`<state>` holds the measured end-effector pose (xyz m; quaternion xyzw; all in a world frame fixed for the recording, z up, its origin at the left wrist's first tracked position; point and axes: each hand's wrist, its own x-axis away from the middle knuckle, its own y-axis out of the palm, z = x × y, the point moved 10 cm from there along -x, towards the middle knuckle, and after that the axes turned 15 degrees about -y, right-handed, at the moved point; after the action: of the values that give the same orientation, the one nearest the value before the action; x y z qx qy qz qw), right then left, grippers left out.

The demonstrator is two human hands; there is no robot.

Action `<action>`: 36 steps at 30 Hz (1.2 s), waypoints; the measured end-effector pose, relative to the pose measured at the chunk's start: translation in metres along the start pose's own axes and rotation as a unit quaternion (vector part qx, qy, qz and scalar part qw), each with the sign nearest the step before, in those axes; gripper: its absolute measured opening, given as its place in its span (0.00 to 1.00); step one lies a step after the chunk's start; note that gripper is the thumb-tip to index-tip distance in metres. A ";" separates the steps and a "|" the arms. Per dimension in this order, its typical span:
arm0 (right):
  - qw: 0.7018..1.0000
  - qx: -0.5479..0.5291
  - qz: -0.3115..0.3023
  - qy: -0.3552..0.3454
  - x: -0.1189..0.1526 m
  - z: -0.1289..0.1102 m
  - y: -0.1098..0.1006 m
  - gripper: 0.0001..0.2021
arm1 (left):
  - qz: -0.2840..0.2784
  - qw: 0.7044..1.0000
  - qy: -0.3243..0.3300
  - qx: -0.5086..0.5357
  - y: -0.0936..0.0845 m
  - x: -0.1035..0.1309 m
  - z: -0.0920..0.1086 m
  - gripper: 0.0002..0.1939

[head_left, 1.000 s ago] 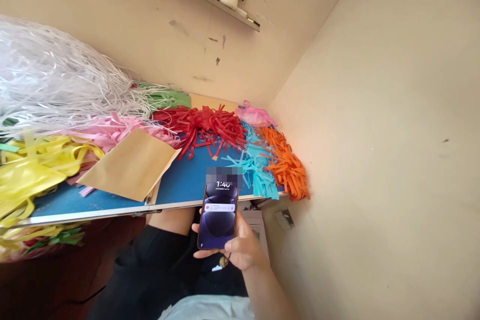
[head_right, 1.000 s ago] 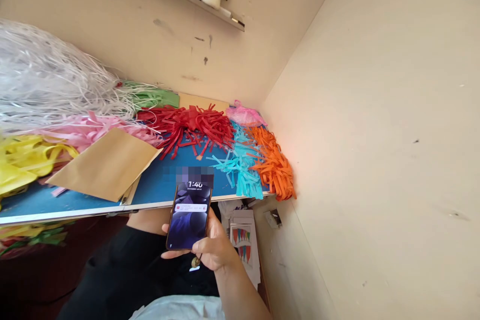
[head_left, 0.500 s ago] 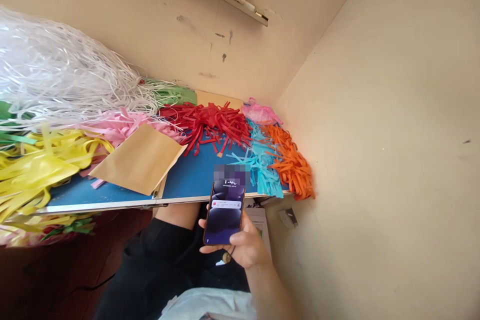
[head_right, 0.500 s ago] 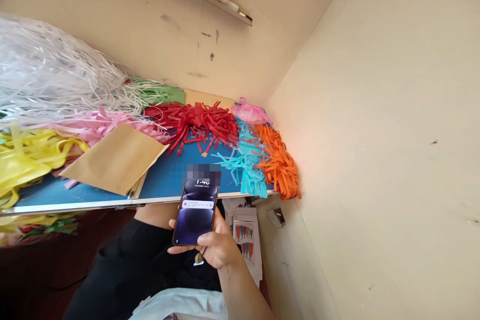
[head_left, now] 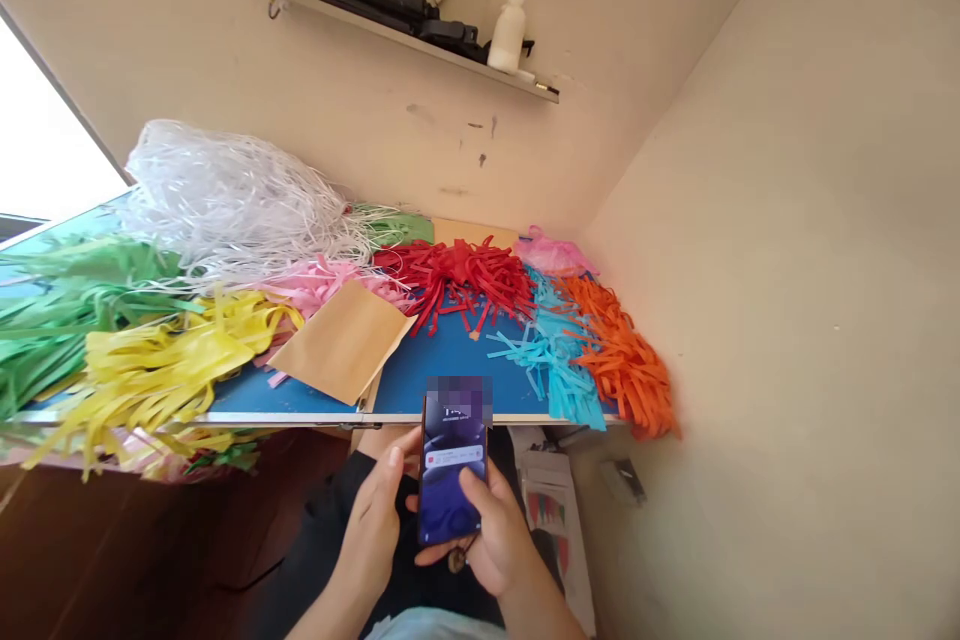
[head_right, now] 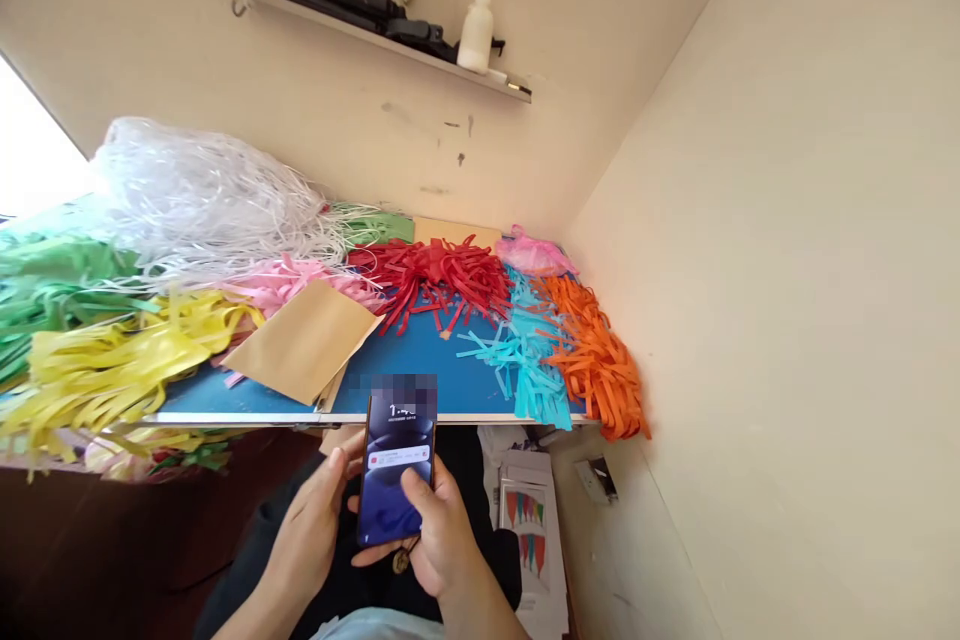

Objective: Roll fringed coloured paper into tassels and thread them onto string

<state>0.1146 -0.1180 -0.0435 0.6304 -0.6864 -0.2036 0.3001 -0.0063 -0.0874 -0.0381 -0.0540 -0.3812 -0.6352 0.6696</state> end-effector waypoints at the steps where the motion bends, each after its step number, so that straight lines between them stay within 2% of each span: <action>1: 1.000 -0.003 0.012 0.014 0.001 0.008 -0.003 0.30 | -0.015 1.000 -0.024 0.001 0.005 -0.003 -0.010 0.27; 3: 0.999 -0.018 0.026 0.042 0.003 0.021 -0.008 0.36 | -0.042 0.996 -0.075 0.009 0.013 -0.007 -0.027 0.28; 5: 0.998 -0.027 0.026 0.054 0.004 0.027 -0.010 0.38 | -0.051 0.994 -0.091 0.020 0.016 -0.008 -0.032 0.28; 11: 0.999 -0.014 -0.043 0.018 0.005 0.010 0.007 0.25 | -0.001 0.996 -0.054 0.066 0.004 -0.005 -0.015 0.25; 16: 0.996 0.021 -0.090 0.010 0.008 0.002 0.020 0.36 | 0.017 0.994 -0.070 0.087 0.000 -0.003 -0.015 0.26; 19: 0.992 0.057 -0.113 0.005 0.010 0.001 0.022 0.39 | 0.020 0.994 -0.061 0.091 -0.002 -0.001 -0.013 0.26; 25: 0.984 0.073 -0.161 -0.017 0.013 -0.004 0.029 0.39 | 0.011 0.994 -0.056 0.095 0.000 0.002 -0.011 0.27; 36: 0.979 0.069 -0.189 -0.027 0.018 -0.006 0.035 0.39 | -0.002 0.995 -0.045 0.094 -0.003 0.000 -0.014 0.28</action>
<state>0.0922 -0.1314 -0.0131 0.7621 -0.5751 -0.2262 0.1932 -0.0027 -0.0958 -0.0489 -0.0187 -0.4694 -0.5944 0.6527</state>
